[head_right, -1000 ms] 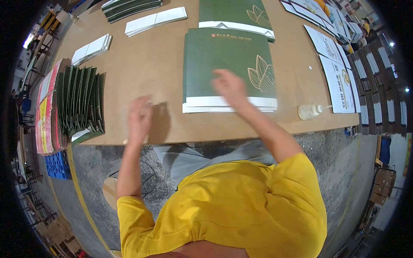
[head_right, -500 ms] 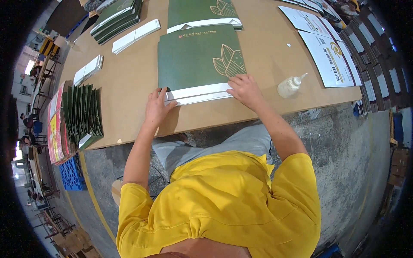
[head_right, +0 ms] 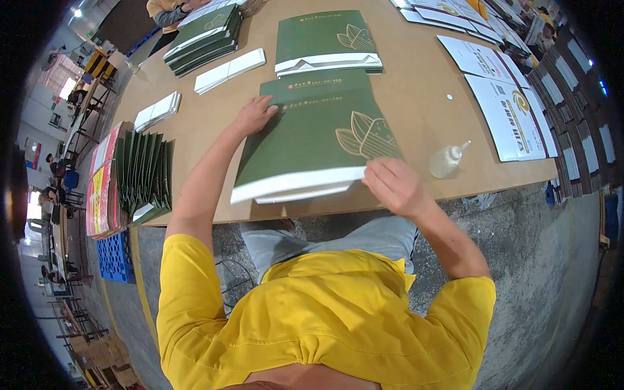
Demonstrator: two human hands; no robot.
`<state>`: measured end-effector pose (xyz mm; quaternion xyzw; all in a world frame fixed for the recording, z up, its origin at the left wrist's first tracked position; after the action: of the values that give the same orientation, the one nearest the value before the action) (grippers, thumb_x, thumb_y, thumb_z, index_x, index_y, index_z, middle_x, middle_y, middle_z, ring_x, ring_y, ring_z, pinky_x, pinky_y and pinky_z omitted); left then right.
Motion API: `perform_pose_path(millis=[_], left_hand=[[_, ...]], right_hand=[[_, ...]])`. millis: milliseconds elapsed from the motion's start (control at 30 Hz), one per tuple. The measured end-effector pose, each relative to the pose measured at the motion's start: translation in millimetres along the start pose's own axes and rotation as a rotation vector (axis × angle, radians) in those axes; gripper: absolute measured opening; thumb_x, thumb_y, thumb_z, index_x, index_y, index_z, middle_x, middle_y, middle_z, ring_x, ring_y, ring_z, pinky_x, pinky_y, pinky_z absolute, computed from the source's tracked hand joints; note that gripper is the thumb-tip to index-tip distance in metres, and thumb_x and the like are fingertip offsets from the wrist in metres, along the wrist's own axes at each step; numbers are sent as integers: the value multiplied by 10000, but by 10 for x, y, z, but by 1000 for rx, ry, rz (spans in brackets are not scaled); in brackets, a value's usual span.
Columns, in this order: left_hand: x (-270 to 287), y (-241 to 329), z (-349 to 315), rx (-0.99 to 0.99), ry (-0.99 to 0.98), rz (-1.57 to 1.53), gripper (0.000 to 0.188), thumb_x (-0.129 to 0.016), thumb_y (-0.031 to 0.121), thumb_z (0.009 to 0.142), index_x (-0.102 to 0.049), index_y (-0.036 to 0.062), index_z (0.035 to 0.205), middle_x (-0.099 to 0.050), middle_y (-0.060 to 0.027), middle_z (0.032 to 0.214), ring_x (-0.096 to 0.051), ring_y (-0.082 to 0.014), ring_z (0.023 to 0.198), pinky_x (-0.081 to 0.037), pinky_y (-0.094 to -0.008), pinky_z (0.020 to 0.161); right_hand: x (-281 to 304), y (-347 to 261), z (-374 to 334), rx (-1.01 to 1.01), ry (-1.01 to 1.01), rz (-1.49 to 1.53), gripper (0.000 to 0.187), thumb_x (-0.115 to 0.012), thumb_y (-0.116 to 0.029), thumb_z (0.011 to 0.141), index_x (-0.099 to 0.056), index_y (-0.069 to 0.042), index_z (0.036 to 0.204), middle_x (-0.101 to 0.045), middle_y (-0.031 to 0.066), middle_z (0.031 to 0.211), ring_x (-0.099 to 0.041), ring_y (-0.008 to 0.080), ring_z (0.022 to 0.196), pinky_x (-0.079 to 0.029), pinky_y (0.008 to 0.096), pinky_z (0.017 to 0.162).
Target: Apply glue to the edges of printed paper boxes and fold them into shape.
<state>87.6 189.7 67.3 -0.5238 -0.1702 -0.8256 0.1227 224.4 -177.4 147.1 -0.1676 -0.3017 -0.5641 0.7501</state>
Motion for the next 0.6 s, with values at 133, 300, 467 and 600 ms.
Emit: perform_pose_path(millis=[133, 300, 467, 600], left_hand=[[-276, -9, 124, 220, -604, -2, 453, -404, 358, 937, -601, 6, 1143, -619, -245, 1076, -588, -397, 1006, -458, -448, 911], [-266, -124, 92, 252, -584, 25, 342, -462, 300, 909, -656, 45, 1031, -660, -196, 983, -630, -345, 899, -495, -418, 816], [120, 70, 240, 595, -608, -454, 230, -620, 287, 859, -667, 67, 906, -645, -80, 812, -593, -190, 731, -485, -356, 715], [319, -59, 269, 785, -415, -900, 212, -746, 264, 787, -615, 99, 797, -607, -7, 789, -563, -138, 736, -459, -324, 671]], right_hand=[[106, -94, -151, -95, -54, 22, 251, -743, -38, 670, -633, 19, 889, -641, 117, 898, -634, 279, 836, -549, 338, 673], [161, -60, -284, -120, -48, 37, 253, -742, -36, 670, -638, 11, 896, -646, 116, 906, -633, 279, 851, -549, 350, 680], [222, -57, -486, -178, -134, 60, 246, -737, -46, 684, -633, 3, 902, -648, 109, 930, -630, 280, 876, -546, 363, 713], [223, -120, -510, -173, -367, 207, 269, -726, -119, 720, -620, -12, 942, -620, 108, 1018, -584, 296, 980, -489, 395, 839]])
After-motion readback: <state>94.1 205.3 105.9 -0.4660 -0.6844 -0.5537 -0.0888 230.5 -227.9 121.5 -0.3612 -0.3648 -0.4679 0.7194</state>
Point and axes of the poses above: each hand's wrist, its own z-axis towards the middle knuckle, its own x-axis out of the back of the hand, y = z × x, the point moved 2 cm from there along z, towards the middle knuckle
